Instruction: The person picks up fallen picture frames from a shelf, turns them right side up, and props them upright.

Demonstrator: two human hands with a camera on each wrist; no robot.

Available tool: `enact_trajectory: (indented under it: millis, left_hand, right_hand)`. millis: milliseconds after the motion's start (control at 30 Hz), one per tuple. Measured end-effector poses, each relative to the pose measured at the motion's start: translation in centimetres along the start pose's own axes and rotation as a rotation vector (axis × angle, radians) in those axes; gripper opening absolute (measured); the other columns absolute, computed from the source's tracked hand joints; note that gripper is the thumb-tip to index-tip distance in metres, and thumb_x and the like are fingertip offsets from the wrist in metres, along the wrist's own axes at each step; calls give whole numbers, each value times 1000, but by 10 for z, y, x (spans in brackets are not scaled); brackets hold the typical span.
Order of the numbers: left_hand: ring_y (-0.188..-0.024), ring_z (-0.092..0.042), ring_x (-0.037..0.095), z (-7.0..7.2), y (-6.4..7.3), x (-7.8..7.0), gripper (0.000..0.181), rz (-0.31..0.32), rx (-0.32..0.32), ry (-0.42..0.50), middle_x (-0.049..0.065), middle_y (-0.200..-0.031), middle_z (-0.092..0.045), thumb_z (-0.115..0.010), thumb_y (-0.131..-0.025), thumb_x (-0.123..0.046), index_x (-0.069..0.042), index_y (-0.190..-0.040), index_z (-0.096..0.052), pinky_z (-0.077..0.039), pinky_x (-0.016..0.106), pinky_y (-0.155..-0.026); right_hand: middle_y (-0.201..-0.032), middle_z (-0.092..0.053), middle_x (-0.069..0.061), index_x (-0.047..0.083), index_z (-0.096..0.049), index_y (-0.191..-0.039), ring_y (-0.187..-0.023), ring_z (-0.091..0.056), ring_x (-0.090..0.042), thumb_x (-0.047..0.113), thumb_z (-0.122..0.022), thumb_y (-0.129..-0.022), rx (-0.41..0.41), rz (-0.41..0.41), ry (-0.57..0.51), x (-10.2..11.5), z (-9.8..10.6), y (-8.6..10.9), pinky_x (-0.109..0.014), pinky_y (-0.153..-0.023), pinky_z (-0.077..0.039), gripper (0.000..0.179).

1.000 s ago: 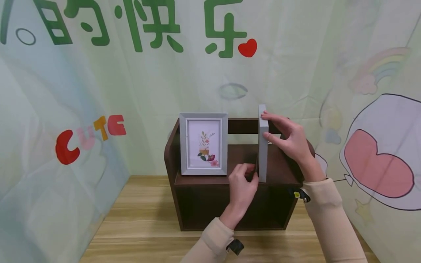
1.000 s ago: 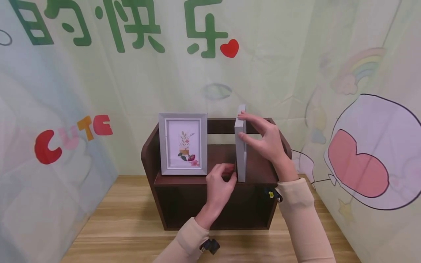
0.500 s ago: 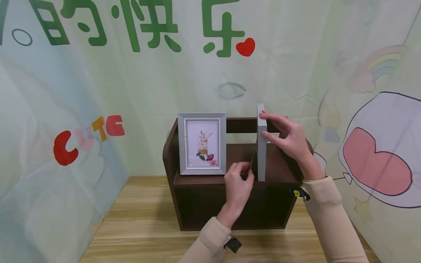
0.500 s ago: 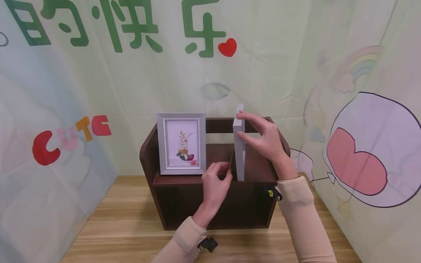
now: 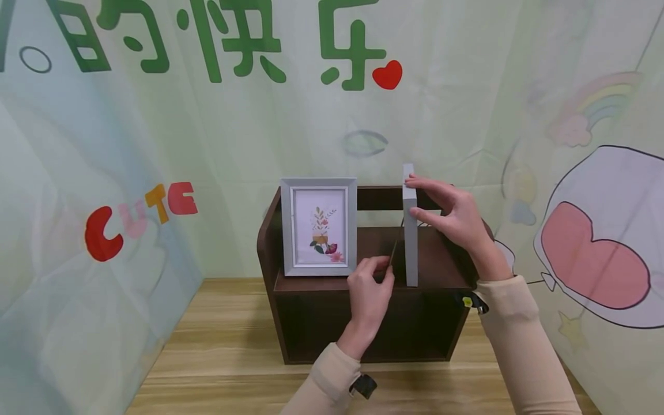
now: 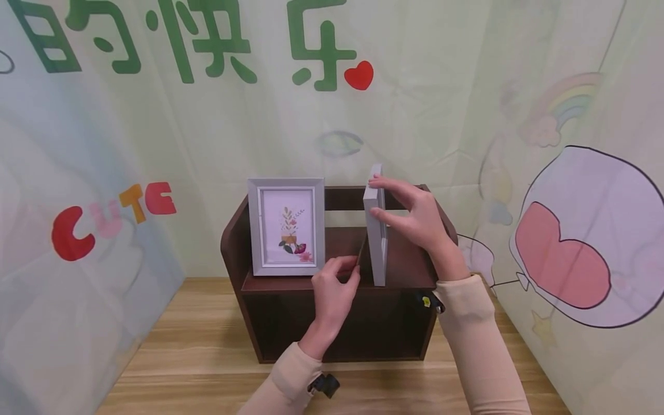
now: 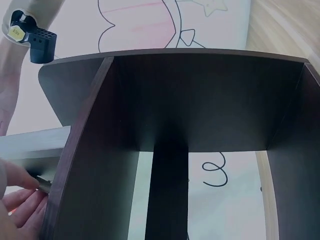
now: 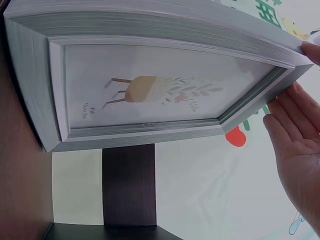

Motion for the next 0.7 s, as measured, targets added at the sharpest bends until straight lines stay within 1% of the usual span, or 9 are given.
enact_trajectory:
  millis: [300,533,700]
  left_hand:
    - [-75,-67,15,7,-3,4,8,5,-17,-11,6,-82,-69,-69,-82,-2,-3,-90,-73,-57,26,-69]
    - [-75,-68,15,13,-6,8,9,-12,-38,-51,6,-83,-69,-69,-82,-2,-4,-90,-72,-57,26,-69]
    - [-74,-68,15,17,-9,7,8,-41,-56,-87,7,-83,-69,-70,-82,-2,-4,-90,-72,-58,27,-68]
  right_hand:
    - [-131,-56,-22,-6,-60,-121,-127,-49,-27,-6,-70,-80,41,-28,1,1,-4,-4,-20,-105,-39,43]
    - [-129,-57,-23,-7,-59,-120,-127,-49,-31,-7,-69,-79,49,4,-4,3,-9,-6,-20,-106,-38,42]
    - [-129,-57,-23,-8,-59,-120,-126,-49,-32,-8,-69,-79,50,17,-15,4,-12,-8,-20,-106,-38,42]
Point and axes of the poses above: each hand's wrist, its own y-axis away from the middle knuckle, its own z-axis out of the back of the hand, x = y × z, the point moved 7 cm from there along -y, towards the middle knuckle
